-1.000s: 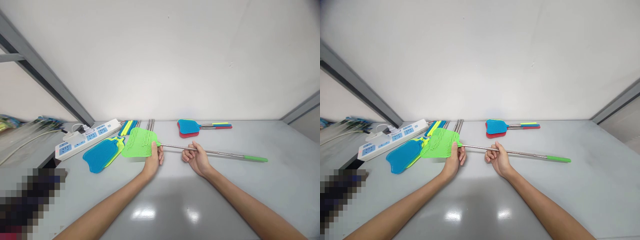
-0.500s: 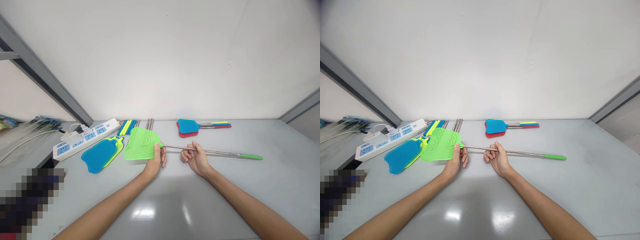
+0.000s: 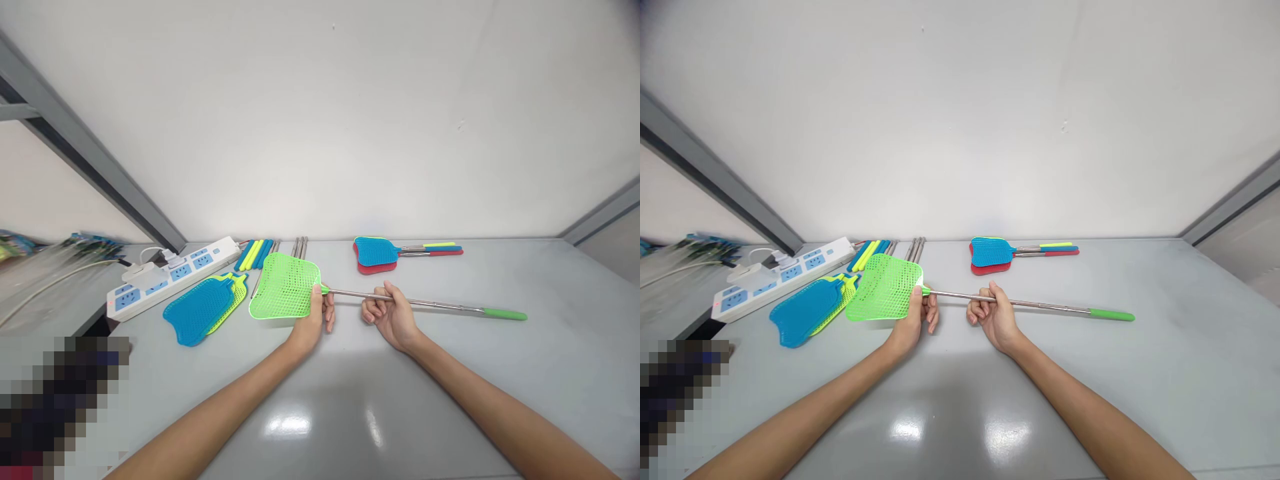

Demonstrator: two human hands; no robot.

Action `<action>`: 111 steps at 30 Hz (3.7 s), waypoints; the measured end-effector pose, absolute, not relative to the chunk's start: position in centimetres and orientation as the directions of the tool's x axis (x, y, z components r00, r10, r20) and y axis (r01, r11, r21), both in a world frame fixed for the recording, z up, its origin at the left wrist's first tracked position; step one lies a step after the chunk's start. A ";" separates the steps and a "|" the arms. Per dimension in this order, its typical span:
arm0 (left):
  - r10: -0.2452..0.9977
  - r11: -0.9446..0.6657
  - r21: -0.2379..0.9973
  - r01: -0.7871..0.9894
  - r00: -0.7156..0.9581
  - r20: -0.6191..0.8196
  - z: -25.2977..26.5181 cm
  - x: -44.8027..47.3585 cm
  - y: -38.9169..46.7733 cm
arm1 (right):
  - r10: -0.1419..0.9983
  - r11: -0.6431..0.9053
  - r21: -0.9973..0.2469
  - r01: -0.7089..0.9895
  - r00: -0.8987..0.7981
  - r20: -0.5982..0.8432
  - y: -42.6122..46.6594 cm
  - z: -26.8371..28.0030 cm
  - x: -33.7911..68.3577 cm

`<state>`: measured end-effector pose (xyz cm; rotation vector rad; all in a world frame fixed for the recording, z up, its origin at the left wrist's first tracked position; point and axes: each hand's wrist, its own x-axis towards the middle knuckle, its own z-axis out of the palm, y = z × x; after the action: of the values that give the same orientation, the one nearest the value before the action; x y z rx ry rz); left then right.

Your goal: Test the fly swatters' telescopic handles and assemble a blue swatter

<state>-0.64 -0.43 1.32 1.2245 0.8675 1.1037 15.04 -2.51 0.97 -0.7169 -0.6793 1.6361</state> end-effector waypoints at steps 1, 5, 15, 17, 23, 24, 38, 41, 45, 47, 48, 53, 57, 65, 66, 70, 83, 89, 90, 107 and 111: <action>0.963 -0.010 0.984 -0.176 0.263 0.057 1.3 -0.6 -0.4 | 0.985 -0.165 -0.761 -0.627 -0.148 -0.092 -2.5 1.0 15.0; 0.964 0.042 0.978 -0.207 0.267 0.015 1.0 -0.7 0.1 | 0.985 -0.162 -0.761 -0.628 -0.154 -0.083 -2.3 1.1 14.9; 0.965 0.148 0.952 -0.269 0.251 -0.080 1.1 -0.7 0.6 | 0.988 -0.151 -0.745 -0.650 -0.115 -0.100 -2.0 0.9 14.7; 0.964 0.154 0.945 -0.287 0.252 -0.081 1.0 -0.6 0.7 | 0.988 -0.152 -0.745 -0.650 -0.117 -0.100 -2.0 0.8 14.6; 0.956 0.189 0.924 -0.333 0.276 -0.096 0.9 -0.7 0.9 | 0.989 -0.145 -0.750 -0.645 -0.106 -0.100 -2.0 1.0 14.6; 0.955 0.194 0.924 -0.329 0.280 -0.100 0.9 -0.8 0.9 | 0.989 -0.148 -0.751 -0.644 -0.106 -0.104 -2.0 1.0 14.6; 0.964 0.147 0.945 -0.293 0.257 -0.070 0.8 -0.7 0.8 | 0.986 -0.166 -0.730 -0.663 -0.116 -0.118 -1.9 1.0 14.6; 0.964 0.147 0.945 -0.292 0.255 -0.071 0.8 -0.7 0.7 | 0.986 -0.165 -0.731 -0.663 -0.118 -0.115 -1.9 1.0 14.5; 0.964 0.144 0.949 -0.280 0.256 -0.071 0.7 -0.7 0.7 | 0.987 -0.162 -0.730 -0.664 -0.115 -0.115 -1.9 0.9 14.6; 0.966 0.132 0.955 -0.267 0.252 -0.063 0.6 -0.7 0.7 | 0.987 -0.162 -0.731 -0.663 -0.113 -0.117 -1.9 0.8 14.6; 0.967 0.121 0.958 -0.260 0.249 -0.055 0.6 -0.7 0.7 | 0.987 -0.162 -0.731 -0.663 -0.113 -0.116 -1.9 0.8 14.6; 0.973 0.087 0.968 -0.235 0.229 -0.032 0.5 -0.8 0.6 | 0.987 -0.161 -0.726 -0.669 -0.115 -0.113 -1.9 0.9 14.6; 0.974 0.098 0.968 -0.230 0.224 -0.045 0.6 -0.7 0.7 | 0.987 -0.164 -0.729 -0.665 -0.116 -0.116 -1.9 1.0 14.6; 0.973 0.099 0.969 -0.227 0.226 -0.047 0.5 -0.8 0.7 | 0.987 -0.161 -0.740 -0.653 -0.112 -0.117 -1.9 1.0 14.5; 0.973 0.100 0.969 -0.225 0.228 -0.047 0.5 -0.8 0.7 | 0.987 -0.160 -0.740 -0.653 -0.111 -0.115 -1.9 1.0 14.5; 0.969 0.110 0.971 -0.214 0.238 -0.058 0.4 -0.9 0.8 | 0.987 -0.160 -0.740 -0.653 -0.109 -0.118 -1.9 1.1 14.5; 0.971 0.134 0.965 -0.227 0.226 -0.081 0.7 -0.8 0.7 | 0.987 -0.162 -0.744 -0.648 -0.114 -0.116 -1.9 1.0 14.5; 0.970 0.130 0.962 -0.241 0.231 -0.073 0.7 -0.8 0.7 | 0.987 -0.163 -0.742 -0.650 -0.111 -0.120 -1.9 1.0 14.5; 0.969 0.133 0.961 -0.244 0.233 -0.075 0.7 -0.8 0.7 | 0.987 -0.163 -0.743 -0.649 -0.110 -0.120 -1.9 1.0 14.5; 0.976 0.118 0.961 -0.249 0.207 -0.066 0.6 -0.7 0.6 | 0.986 -0.166 -0.759 -0.629 -0.106 -0.128 -2.0 1.1 14.5; 0.975 0.120 0.962 -0.245 0.211 -0.068 0.4 -0.7 0.7 | 0.986 -0.168 -0.755 -0.634 -0.112 -0.126 -2.0 1.1 14.5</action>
<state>-0.71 0.67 0.43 1.0400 0.9188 1.1059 14.45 -2.02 1.08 -0.7497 -0.6392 1.6183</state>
